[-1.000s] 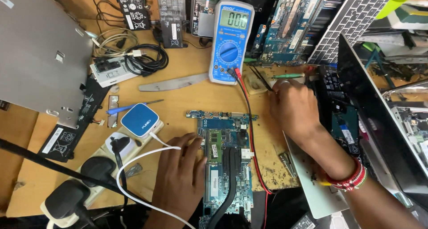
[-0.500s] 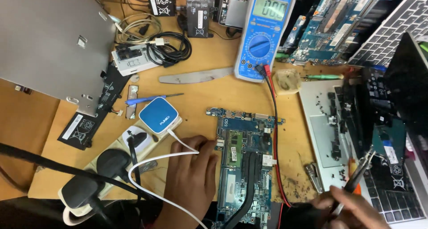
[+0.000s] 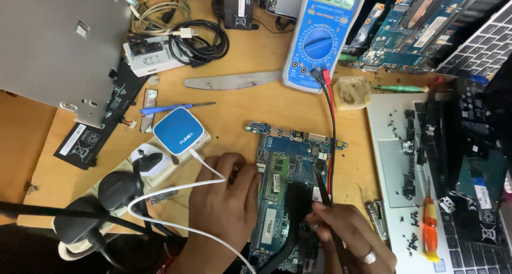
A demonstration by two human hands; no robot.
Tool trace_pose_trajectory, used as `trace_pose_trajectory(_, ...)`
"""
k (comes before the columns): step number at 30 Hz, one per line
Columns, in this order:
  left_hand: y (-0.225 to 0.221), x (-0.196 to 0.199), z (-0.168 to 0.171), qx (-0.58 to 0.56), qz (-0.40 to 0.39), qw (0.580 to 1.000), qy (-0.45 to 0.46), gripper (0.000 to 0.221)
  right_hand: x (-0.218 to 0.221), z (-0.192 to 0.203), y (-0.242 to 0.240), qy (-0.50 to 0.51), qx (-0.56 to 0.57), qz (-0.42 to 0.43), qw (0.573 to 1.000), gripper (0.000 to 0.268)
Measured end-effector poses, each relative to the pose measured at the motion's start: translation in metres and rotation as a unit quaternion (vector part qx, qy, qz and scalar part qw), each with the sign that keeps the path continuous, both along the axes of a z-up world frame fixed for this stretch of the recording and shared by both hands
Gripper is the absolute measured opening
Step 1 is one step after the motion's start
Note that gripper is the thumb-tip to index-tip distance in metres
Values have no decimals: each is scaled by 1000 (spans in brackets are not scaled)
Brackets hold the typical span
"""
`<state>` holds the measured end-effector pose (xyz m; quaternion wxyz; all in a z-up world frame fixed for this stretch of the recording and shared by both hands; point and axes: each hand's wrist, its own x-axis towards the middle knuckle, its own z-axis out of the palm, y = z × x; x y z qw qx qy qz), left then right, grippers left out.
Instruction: Soldering and manipulating components on a laptop motherboard using a soldering iron and tweezers
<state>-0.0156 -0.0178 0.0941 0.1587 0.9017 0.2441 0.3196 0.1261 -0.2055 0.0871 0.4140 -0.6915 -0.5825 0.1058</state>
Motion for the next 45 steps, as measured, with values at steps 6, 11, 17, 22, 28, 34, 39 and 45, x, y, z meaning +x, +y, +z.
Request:
trace_pose_trajectory(6, 3, 6, 3, -12, -33, 999, 13, 9, -40, 23, 46, 41, 86, -148, 984, 31)
trace_pose_trajectory(11, 4, 6, 4, -24, -31, 999, -5, 9, -38, 10, 49, 93, 78, -99, 988, 34)
trace_pose_trajectory(17, 3, 5, 5, -45, -17, 999, -4, 6, -45, 13, 54, 61, 69, -131, 987, 27)
trace_pose_trajectory(22, 2, 4, 4, -58, -11, 998, 1, 7, -43, 2, 52, 36, 69, -133, 988, 32)
trace_pose_trajectory(28, 3, 3, 4, -60, -14, 998, -1, 8, -45, 6, 55, 27, 72, -133, 988, 38)
trace_pose_trajectory(34, 3, 3, 5, -42, -23, 999, -10, 8, -46, 10, 53, 43, 61, -145, 987, 36)
trace_pose_trajectory(39, 5, 4, 6, -25, -51, 998, -15, 10, -50, 15, 54, 51, 82, -129, 987, 35)
trace_pose_trajectory(45, 3, 3, 0, 18, -73, 997, 13, 8, -54, 28, 59, 53, 60, -189, 979, 21)
